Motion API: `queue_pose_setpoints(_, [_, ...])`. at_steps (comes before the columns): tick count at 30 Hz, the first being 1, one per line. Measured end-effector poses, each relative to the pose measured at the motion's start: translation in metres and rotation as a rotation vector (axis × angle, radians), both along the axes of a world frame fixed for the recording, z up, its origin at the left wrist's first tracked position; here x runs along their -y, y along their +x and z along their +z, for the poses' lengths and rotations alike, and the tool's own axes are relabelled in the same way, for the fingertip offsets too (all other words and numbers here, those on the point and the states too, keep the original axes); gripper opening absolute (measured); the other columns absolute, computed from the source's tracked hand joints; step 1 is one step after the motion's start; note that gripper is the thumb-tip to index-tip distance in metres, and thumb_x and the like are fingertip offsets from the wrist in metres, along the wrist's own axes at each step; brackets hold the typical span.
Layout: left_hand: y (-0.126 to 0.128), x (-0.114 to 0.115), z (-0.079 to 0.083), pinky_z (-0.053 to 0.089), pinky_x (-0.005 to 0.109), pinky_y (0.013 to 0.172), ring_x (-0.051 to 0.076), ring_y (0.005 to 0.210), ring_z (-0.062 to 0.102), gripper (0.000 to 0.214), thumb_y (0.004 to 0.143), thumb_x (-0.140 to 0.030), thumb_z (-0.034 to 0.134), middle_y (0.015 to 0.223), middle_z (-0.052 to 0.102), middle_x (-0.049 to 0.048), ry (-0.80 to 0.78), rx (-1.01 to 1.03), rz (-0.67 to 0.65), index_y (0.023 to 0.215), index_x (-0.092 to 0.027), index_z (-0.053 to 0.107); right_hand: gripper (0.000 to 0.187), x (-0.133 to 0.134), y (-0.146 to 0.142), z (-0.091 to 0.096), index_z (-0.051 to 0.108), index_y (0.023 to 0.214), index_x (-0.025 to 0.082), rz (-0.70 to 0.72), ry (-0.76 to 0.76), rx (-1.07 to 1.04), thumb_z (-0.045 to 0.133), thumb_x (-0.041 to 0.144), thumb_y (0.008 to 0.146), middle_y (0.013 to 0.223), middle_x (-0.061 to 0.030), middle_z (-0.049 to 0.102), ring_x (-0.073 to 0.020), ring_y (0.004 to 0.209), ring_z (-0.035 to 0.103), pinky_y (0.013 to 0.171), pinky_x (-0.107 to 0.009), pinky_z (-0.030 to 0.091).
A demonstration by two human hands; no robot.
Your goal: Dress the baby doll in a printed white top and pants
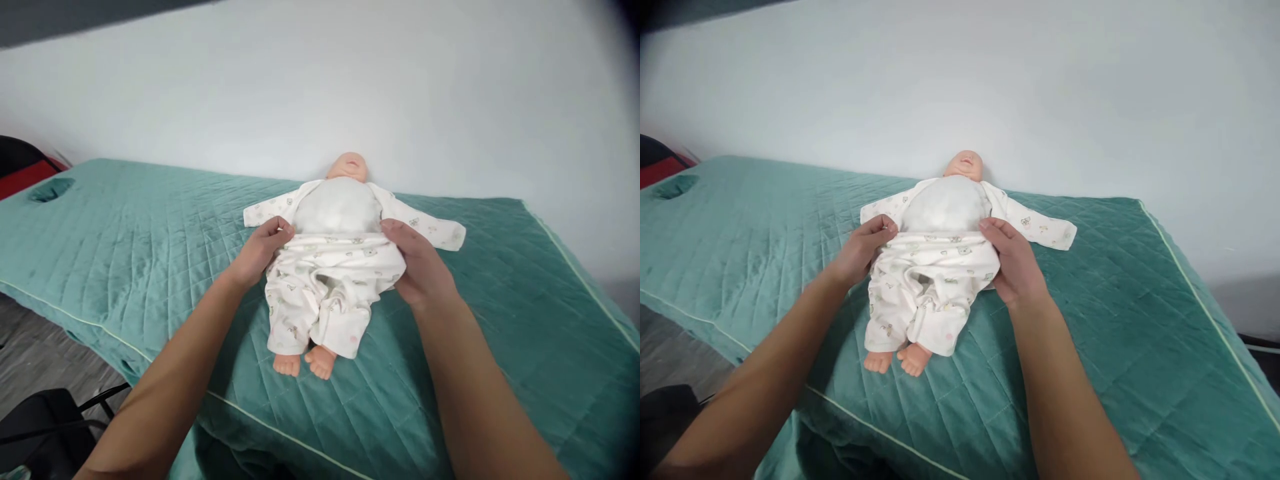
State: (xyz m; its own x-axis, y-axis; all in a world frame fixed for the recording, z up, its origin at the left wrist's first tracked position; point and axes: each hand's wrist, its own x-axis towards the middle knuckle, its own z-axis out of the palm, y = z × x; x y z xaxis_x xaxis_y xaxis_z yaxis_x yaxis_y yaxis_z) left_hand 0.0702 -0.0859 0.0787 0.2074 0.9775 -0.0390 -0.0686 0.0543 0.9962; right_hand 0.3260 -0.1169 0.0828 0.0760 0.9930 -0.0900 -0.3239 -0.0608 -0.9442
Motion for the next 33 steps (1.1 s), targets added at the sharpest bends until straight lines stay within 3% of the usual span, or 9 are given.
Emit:
queue_pose_setpoints(3, [0.008, -0.023, 0.007, 0.024, 0.022, 0.049, 0.007, 0.054, 0.035, 0.036, 0.078, -0.045, 0.076, 0.064, 0.042, -0.0042, -0.012, -0.061, 0.007, 0.073, -0.019, 0.053, 0.033, -0.008, 0.007, -0.008, 0.062, 0.087, 0.025, -0.057, 0.026, -0.061, 0.083, 0.043, 0.070, 0.079, -0.0005, 0.061, -0.0195, 0.074, 0.058, 0.064, -0.032, 0.050])
queue_pose_setpoints(5, [0.014, -0.035, 0.003, 0.024, 0.022, 0.049, 0.008, 0.052, 0.034, 0.037, 0.079, -0.047, 0.075, 0.061, 0.041, -0.0047, -0.012, -0.109, 0.040, 0.070, -0.019, 0.052, 0.035, -0.011, 0.008, -0.015, 0.062, 0.088, 0.025, -0.100, 0.045, -0.077, 0.085, 0.042, 0.068, 0.081, -0.0004, 0.062, -0.0192, 0.076, 0.059, 0.066, -0.032, 0.051])
queue_pose_setpoints(9, [0.024, -0.046, -0.020, 0.028, 0.023, 0.054, 0.008, 0.056, 0.036, 0.040, 0.083, -0.049, 0.070, 0.059, 0.042, -0.0049, 0.017, -0.191, 0.171, 0.066, -0.018, 0.051, 0.040, -0.013, 0.005, -0.025, 0.062, 0.092, 0.025, -0.123, 0.092, -0.049, 0.087, 0.036, 0.063, 0.078, 0.0022, 0.059, -0.0145, 0.071, 0.057, 0.066, -0.028, 0.049])
queue_pose_setpoints(12, [0.024, -0.046, -0.037, 0.028, 0.022, 0.056, 0.008, 0.059, 0.036, 0.043, 0.085, -0.050, 0.067, 0.060, 0.041, -0.0050, 0.062, -0.241, 0.204, 0.064, -0.018, 0.049, 0.036, -0.012, -0.001, -0.028, 0.060, 0.095, 0.026, -0.118, 0.127, 0.087, 0.083, 0.036, 0.069, 0.076, 0.0028, 0.057, -0.0140, 0.068, 0.054, 0.067, -0.029, 0.049])
queue_pose_setpoints(18, [0.006, -0.048, -0.045, 0.027, 0.020, 0.052, 0.007, 0.055, 0.036, 0.039, 0.078, -0.052, 0.075, 0.065, 0.047, -0.0054, -0.011, -0.048, -0.032, 0.077, -0.019, 0.056, 0.047, -0.013, -0.010, -0.034, 0.050, 0.113, 0.029, -0.200, 0.117, 0.393, 0.069, 0.055, 0.078, 0.097, -0.0053, 0.064, -0.0244, 0.084, 0.062, 0.072, -0.038, 0.052])
queue_pose_setpoints(24, [-0.013, -0.051, -0.037, 0.028, 0.019, 0.053, 0.006, 0.056, 0.040, 0.038, 0.068, -0.034, 0.086, 0.072, 0.053, -0.0049, -0.078, 0.025, -0.383, 0.091, -0.020, 0.060, 0.045, -0.012, -0.009, -0.036, 0.053, 0.120, 0.030, -0.200, 0.230, 0.409, 0.069, 0.050, 0.083, 0.100, -0.0050, 0.063, -0.0247, 0.091, 0.063, 0.078, -0.038, 0.052])
queue_pose_setpoints(28, [-0.016, -0.051, -0.032, 0.028, 0.019, 0.055, 0.005, 0.059, 0.040, 0.035, 0.065, -0.025, 0.084, 0.074, 0.051, -0.0049, -0.090, -0.001, -0.440, 0.092, -0.019, 0.062, 0.039, -0.009, -0.011, -0.032, 0.057, 0.120, 0.029, -0.198, 0.275, 0.477, 0.068, 0.046, 0.086, 0.099, -0.0042, 0.064, -0.0224, 0.084, 0.062, 0.075, -0.037, 0.052])
queue_pose_setpoints(33, [-0.012, -0.045, -0.028, 0.027, 0.019, 0.056, 0.007, 0.062, 0.042, 0.032, 0.068, -0.025, 0.081, 0.075, 0.051, -0.0039, -0.079, -0.048, -0.404, 0.095, -0.019, 0.065, 0.039, -0.006, -0.013, -0.029, 0.061, 0.121, 0.030, -0.263, 0.256, 0.606, 0.066, 0.049, 0.088, 0.109, -0.0061, 0.068, -0.0222, 0.083, 0.062, 0.075, -0.039, 0.053])
